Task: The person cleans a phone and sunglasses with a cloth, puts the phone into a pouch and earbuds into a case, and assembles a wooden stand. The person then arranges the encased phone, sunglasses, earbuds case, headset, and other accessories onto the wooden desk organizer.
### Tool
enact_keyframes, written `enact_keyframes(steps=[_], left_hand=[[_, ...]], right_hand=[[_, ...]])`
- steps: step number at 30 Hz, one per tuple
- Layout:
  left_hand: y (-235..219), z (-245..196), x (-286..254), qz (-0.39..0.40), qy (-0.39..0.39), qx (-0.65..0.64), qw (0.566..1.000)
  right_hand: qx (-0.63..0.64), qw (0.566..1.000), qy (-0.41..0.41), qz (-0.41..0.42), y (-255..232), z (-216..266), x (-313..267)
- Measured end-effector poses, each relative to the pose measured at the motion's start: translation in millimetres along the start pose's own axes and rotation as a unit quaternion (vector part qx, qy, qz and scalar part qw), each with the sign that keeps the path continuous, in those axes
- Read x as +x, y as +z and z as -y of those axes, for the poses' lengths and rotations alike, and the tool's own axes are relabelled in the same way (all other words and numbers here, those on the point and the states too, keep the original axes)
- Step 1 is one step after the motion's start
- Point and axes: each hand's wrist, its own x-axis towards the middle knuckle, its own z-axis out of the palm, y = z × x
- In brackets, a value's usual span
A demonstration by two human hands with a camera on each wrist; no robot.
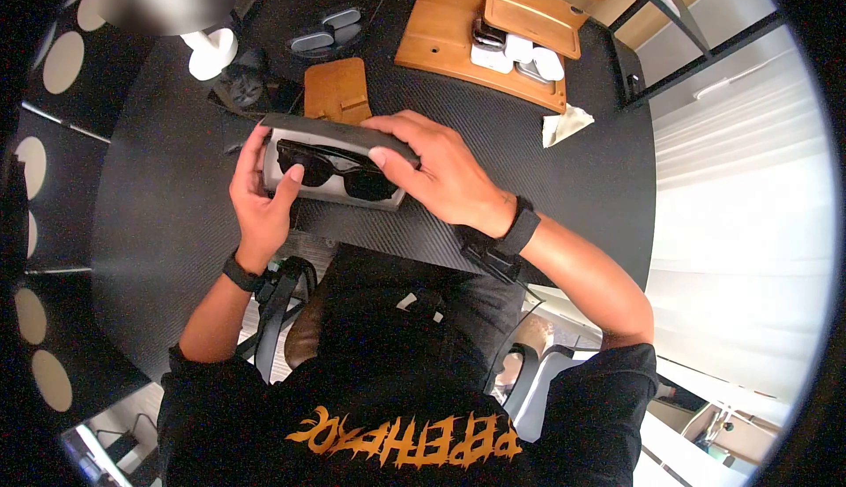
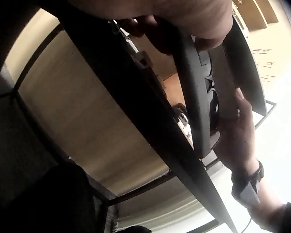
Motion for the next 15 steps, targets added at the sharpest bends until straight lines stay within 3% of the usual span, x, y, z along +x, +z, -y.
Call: enact_keyframes(steps=[2, 4, 9, 11, 12, 14, 15], left_hand=[[3.1, -3.0, 1.7, 0.005, 0.002, -0.007, 1.0], [2.8, -2.6, 1.0, 0.009, 0.005, -0.014, 1.0], [0.0, -0.7, -0.9, 0.033, -0.02, 0.004, 0.999], [1.4, 0.0, -0.8, 0.027, -0.014, -0.002, 1.0], [2.6, 0.6, -0.6, 0.022, -0.009, -0.008, 1.0], [0.3, 2.3, -1.9, 0.03, -0.009, 0.006, 1.0], [-0.8, 3.1, -2.3, 0.036, -0.007, 0.021, 0.999]], right_hand=[[0.01, 1.0, 0.02, -0.015, 0.3, -0.8, 1.1], [0.106, 0.98, 0.162, -0.047, -2.4, -0.4, 5.0], [0.054, 0.983, 0.143, -0.105, -3.3, -10.7, 4.2], [-0.114, 0.985, -0.043, -0.122, -5.7, -1.8, 2.4], [-0.115, 0.985, -0.041, -0.123, -6.2, 5.0, 1.1], [-0.234, 0.964, -0.123, -0.043, -6.7, 17.2, -2.0], [-0.239, 0.963, -0.116, -0.047, -4.6, 17.4, -3.4]])
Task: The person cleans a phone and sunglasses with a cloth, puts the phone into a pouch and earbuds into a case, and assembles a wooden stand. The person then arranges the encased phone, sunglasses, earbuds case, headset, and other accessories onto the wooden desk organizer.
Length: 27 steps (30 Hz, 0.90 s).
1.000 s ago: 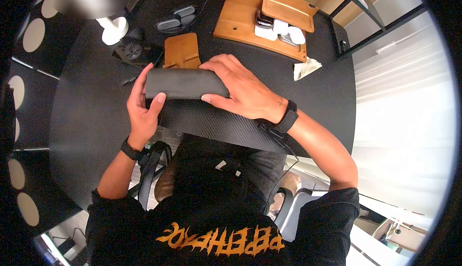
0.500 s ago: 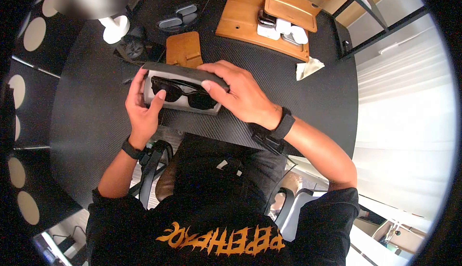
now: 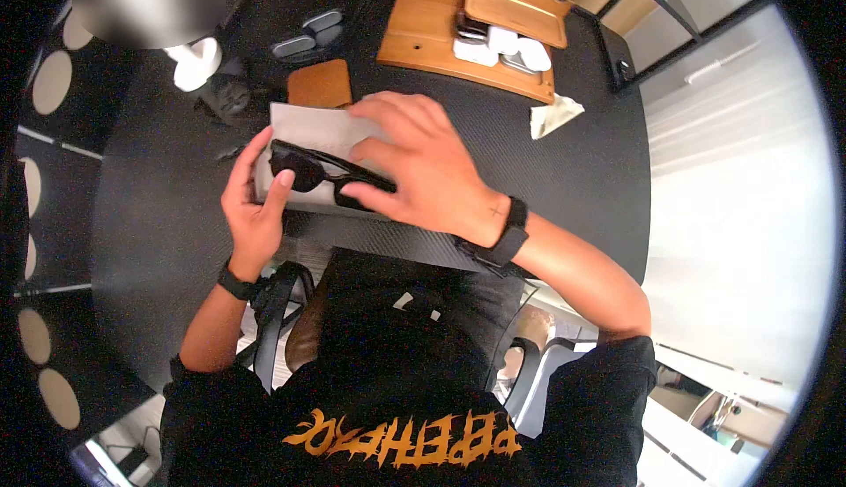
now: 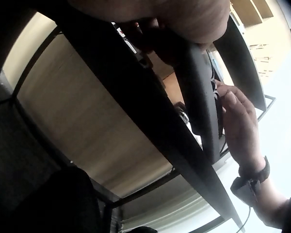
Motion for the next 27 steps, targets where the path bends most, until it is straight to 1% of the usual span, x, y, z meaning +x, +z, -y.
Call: enact_keyframes(steps=[2, 5, 6, 12, 13, 17, 19, 23, 25, 26, 27], left_hand=[[1.1, -3.5, -0.3, -0.002, -0.009, -0.013, 1.0], [0.2, -0.4, -0.3, 0.002, 0.009, -0.011, 1.0], [-0.3, -0.4, -0.3, 0.004, 0.01, -0.012, 1.0], [-0.3, -1.8, -1.6, 0.022, 0.02, 0.0, 1.0], [0.5, -3.4, -1.4, 0.02, 0.018, -0.006, 1.0], [0.2, -7.2, -0.8, 0.034, 0.01, -0.004, 0.999], [-1.4, -4.9, -1.4, 0.047, 0.009, 0.021, 0.999], [-1.8, -5.2, -2.2, 0.062, 0.021, 0.065, 0.996], [-2.0, -6.6, -0.7, 0.086, 0.045, 0.111, 0.989], [-2.3, -9.4, 0.7, 0.085, 0.045, 0.111, 0.989], [-2.7, -13.5, 2.4, 0.111, 0.05, 0.142, 0.982]], right_hand=[[0.004, 1.0, -0.009, 0.029, 7.4, 2.3, -4.1], [0.009, 0.999, 0.003, 0.033, 15.1, -3.4, -11.5], [0.022, 0.999, 0.008, 0.037, 14.6, -4.0, -12.6], [0.01, 0.998, 0.006, 0.057, 10.3, 4.9, -23.4], [0.004, 0.997, 0.014, 0.072, 10.4, 7.8, -25.9], [0.012, 0.996, 0.035, 0.083, 9.9, 13.3, -31.3], [-0.011, 0.994, 0.044, 0.098, 10.6, 12.3, -35.0], [-0.005, 0.992, 0.061, 0.107, 2.7, 5.5, -39.5], [-0.004, 0.992, 0.075, 0.106, -2.5, 2.6, -43.4], [-0.005, 0.992, 0.074, 0.106, -6.0, 1.5, -45.8], [-0.001, 0.99, 0.086, 0.108, -10.3, 0.5, -48.2]])
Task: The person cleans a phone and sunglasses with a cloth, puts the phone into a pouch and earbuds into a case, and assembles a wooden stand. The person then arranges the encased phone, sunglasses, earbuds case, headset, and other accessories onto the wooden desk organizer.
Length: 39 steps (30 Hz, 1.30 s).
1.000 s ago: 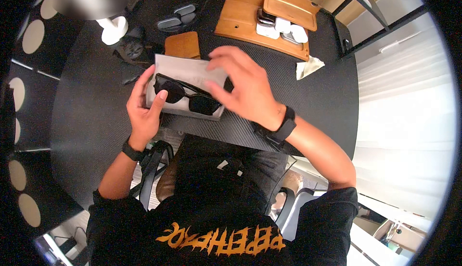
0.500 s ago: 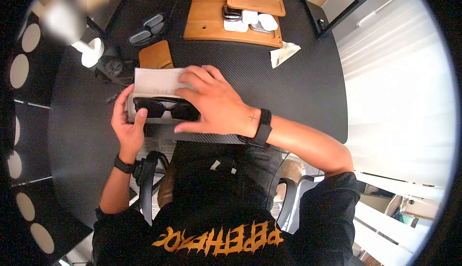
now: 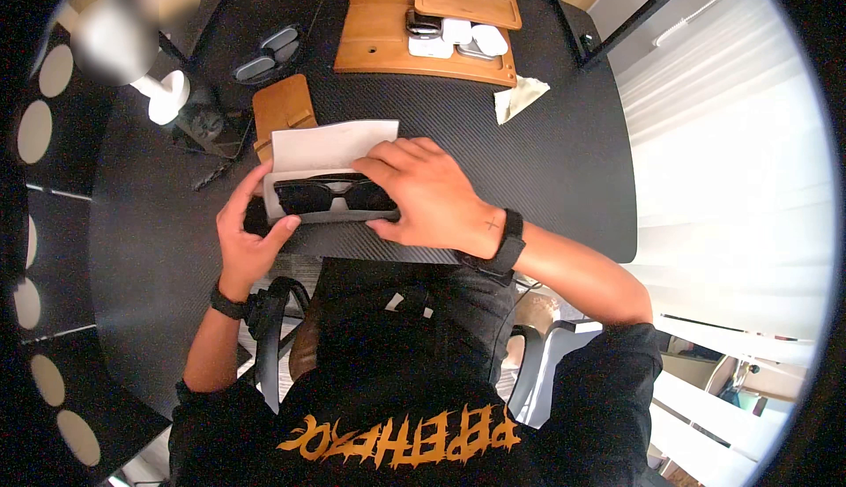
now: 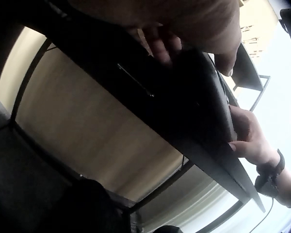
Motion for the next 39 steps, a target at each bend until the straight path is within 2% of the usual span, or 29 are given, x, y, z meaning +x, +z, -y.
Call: enact_keyframes(steps=[1, 9, 11, 13, 14, 17, 19, 23, 29, 30, 31, 33, 39], left_hand=[[-0.7, -1.8, 0.8, 0.027, 0.005, 0.031, 0.999], [2.2, 0.3, 4.0, 0.052, 0.082, 0.116, 0.988], [2.3, 0.1, 4.4, 0.06, 0.095, 0.13, 0.985], [2.8, -0.6, 3.7, 0.056, 0.097, 0.144, 0.983], [2.7, -0.9, 3.4, 0.055, 0.096, 0.144, 0.983], [3.2, -2.3, 4.3, 0.052, 0.11, 0.145, 0.982], [3.0, -2.1, 4.2, 0.055, 0.106, 0.147, 0.982], [3.0, -1.9, 3.4, 0.058, 0.097, 0.149, 0.982], [2.8, -1.4, 3.8, 0.062, 0.103, 0.167, 0.979], [2.8, -1.6, 4.6, 0.068, 0.113, 0.168, 0.977], [3.0, -2.0, 5.5, 0.072, 0.122, 0.169, 0.975], [3.4, -5.4, 6.7, 0.074, 0.121, 0.178, 0.974], [4.7, -4.5, 6.5, 0.07, 0.126, 0.174, 0.974]], right_hand=[[0.005, 1.0, 0.011, 0.002, -3.8, -1.6, -3.2], [-0.009, 0.999, 0.026, 0.026, -31.9, -23.0, -21.6], [-0.015, 1.0, -0.005, -0.01, -39.3, -25.3, -23.4], [-0.013, 0.998, 0.012, -0.056, -47.9, -36.5, -27.5], [-0.05, 0.991, 0.017, -0.123, -49.7, -43.2, -28.8], [-0.171, 0.972, 0.1, -0.123, -63.6, -70.8, -41.7], [-0.22, 0.963, 0.135, -0.076, -65.5, -90.7, -60.6], [-0.241, 0.955, 0.166, -0.055, -74.7, -102.3, -88.1], [-0.323, 0.903, 0.272, -0.078, -96.3, -137.8, -131.9], [-0.332, 0.888, 0.31, -0.069, -98.5, -143.7, -137.5], [-0.331, 0.889, 0.307, -0.07, -99.0, -150.0, -143.4], [-0.308, 0.894, 0.295, -0.136, -96.7, -158.0, -150.7], [-0.245, 0.919, 0.266, -0.156, -94.8, -116.7, -126.2]])
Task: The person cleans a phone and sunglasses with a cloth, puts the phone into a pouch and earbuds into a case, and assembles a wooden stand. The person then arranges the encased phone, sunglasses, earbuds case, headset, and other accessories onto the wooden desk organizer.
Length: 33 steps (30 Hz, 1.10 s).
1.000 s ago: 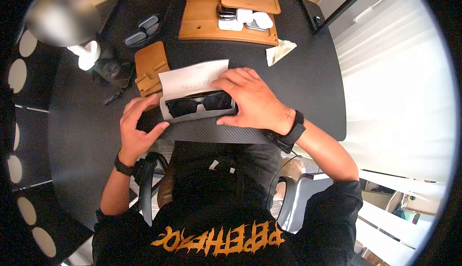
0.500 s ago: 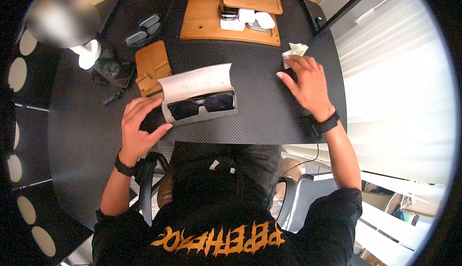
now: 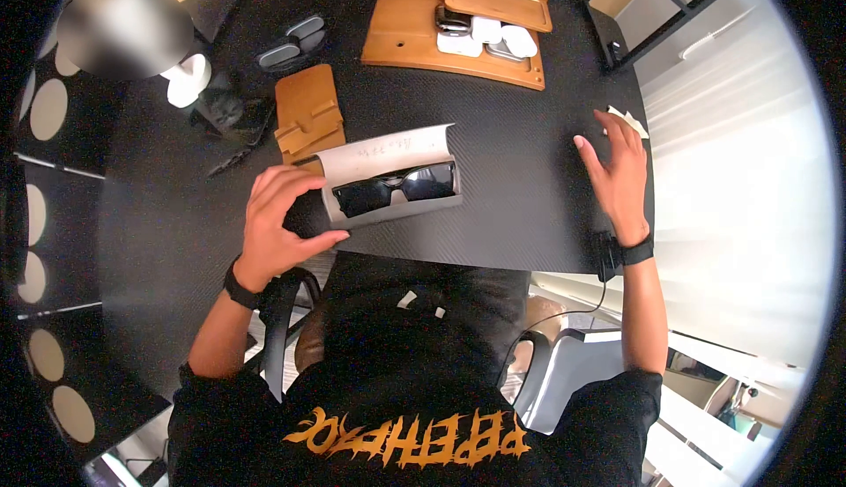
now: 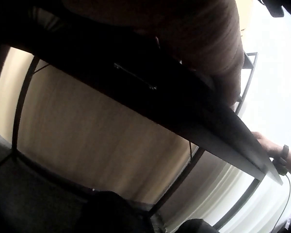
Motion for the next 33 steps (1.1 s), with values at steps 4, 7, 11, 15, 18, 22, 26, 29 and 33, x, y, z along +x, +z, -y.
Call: enact_keyframes(steps=[4, 7, 11, 15, 18, 22, 26, 29, 33], left_hand=[[1.8, 3.3, -4.1, -0.023, 0.002, -0.038, 0.999], [1.6, 4.9, -7.2, -0.041, 0.0, -0.055, 0.998], [5.7, 5.4, -9.5, -0.064, -0.015, -0.057, 0.996], [6.9, 0.1, -5.7, -0.054, -0.01, -0.039, 0.998], [10.9, -11.3, -2.4, -0.043, 0.001, -0.023, 0.999], [18.2, -18.3, -3.0, -0.022, 0.007, -0.024, 0.999], [18.5, -18.5, -1.7, -0.003, 0.025, -0.011, 1.0], [19.2, -19.1, -1.0, 0.008, 0.024, -0.005, 1.0], [18.2, -22.7, 1.7, 0.018, 0.019, 0.014, 1.0]], right_hand=[[0.067, 0.998, 0.0, 0.015, -5.2, 24.4, 4.4], [0.071, 0.997, -0.02, 0.007, -3.8, 34.6, 8.2], [0.092, 0.995, -0.021, 0.02, -2.5, 44.5, 11.1], [0.144, 0.984, -0.085, 0.055, -4.2, 70.8, 7.5], [0.159, 0.968, -0.173, 0.089, -11.5, 104.5, 3.9], [0.171, 0.947, -0.247, 0.109, -3.6, 130.6, -4.5], [0.186, 0.95, -0.225, 0.112, 4.1, 124.8, -2.4], [0.199, 0.951, -0.204, 0.12, 5.6, 120.5, -3.2], [0.189, 0.955, -0.176, 0.148, 2.5, 114.7, -5.4]])
